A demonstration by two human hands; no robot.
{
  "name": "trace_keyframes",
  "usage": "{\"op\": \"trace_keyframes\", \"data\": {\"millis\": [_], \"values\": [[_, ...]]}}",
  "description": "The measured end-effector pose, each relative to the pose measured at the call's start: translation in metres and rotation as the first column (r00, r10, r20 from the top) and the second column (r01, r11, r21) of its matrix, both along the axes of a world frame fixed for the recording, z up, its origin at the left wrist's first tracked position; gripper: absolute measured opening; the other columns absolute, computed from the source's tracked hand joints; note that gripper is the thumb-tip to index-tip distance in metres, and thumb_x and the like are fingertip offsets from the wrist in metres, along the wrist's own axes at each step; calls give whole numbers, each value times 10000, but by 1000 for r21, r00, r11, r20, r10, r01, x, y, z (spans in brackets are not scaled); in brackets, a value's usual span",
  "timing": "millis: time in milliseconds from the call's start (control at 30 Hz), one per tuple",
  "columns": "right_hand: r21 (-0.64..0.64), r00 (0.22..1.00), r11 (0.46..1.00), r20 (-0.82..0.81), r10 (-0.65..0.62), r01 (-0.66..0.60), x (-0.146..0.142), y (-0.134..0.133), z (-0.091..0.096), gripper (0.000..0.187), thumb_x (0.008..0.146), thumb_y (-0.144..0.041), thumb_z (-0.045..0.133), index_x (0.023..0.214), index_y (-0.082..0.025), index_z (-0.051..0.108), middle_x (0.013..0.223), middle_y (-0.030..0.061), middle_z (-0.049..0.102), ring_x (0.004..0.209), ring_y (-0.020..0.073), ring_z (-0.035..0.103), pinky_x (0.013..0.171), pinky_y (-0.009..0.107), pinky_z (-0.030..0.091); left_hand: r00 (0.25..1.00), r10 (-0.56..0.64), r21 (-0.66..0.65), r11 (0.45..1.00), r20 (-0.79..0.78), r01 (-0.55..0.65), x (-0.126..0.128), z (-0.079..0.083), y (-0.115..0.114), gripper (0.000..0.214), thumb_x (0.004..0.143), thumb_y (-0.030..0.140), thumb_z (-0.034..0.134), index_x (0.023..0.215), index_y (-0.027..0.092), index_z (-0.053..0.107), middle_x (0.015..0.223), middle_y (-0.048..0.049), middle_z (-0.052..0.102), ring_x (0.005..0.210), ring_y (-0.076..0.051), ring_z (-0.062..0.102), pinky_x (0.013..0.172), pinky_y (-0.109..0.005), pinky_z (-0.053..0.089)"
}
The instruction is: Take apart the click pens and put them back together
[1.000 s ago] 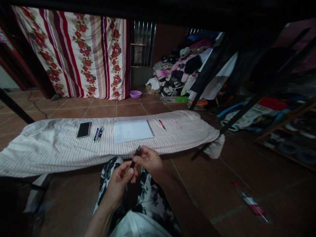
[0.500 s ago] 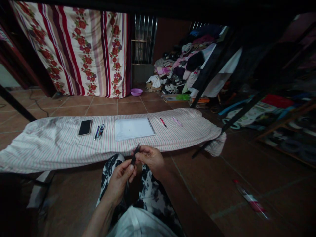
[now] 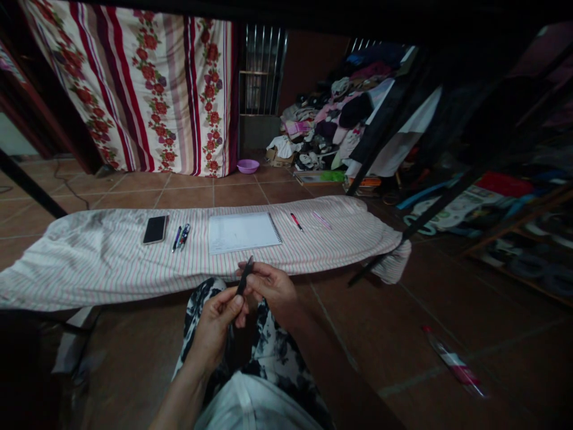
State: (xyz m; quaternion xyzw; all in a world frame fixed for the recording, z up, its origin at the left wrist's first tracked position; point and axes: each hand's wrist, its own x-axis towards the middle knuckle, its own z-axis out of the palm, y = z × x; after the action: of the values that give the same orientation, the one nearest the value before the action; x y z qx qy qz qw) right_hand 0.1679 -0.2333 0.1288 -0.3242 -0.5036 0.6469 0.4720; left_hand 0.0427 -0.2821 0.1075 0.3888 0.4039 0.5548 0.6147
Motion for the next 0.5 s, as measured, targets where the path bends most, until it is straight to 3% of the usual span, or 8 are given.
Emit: {"op": "trace_keyframes", "data": {"millis": [167,333,500], "values": [[-22,999,999,41,-29,30,-1,1,-1,287,671,-358,681,881,-162,674,742,35,672,571,97,556,478,205,349,1000,1,3,1000,-16,-1,-2,-2,0,256,743,318,647,923,139,678,601,17,544,483,-54,425,485,-197,321],[25,995,995,24,-95,95,-6,1,-4,241,628,-360,711,743,-169,620,575,-24,595,513,93,535,476,207,375,997,43,21,999,-63,-42,-1,-7,2,273,742,313,650,952,140,676,621,11,558,504,-62,439,492,-199,329],[11,1000,1000,-8,-25,26,-4,2,-5,248,648,-365,715,724,-177,572,581,-44,574,493,73,508,476,198,365,999,29,6,1000,-41,-29,-1,-5,0,241,737,316,654,896,138,683,600,16,549,496,-59,435,494,-197,330]]}}
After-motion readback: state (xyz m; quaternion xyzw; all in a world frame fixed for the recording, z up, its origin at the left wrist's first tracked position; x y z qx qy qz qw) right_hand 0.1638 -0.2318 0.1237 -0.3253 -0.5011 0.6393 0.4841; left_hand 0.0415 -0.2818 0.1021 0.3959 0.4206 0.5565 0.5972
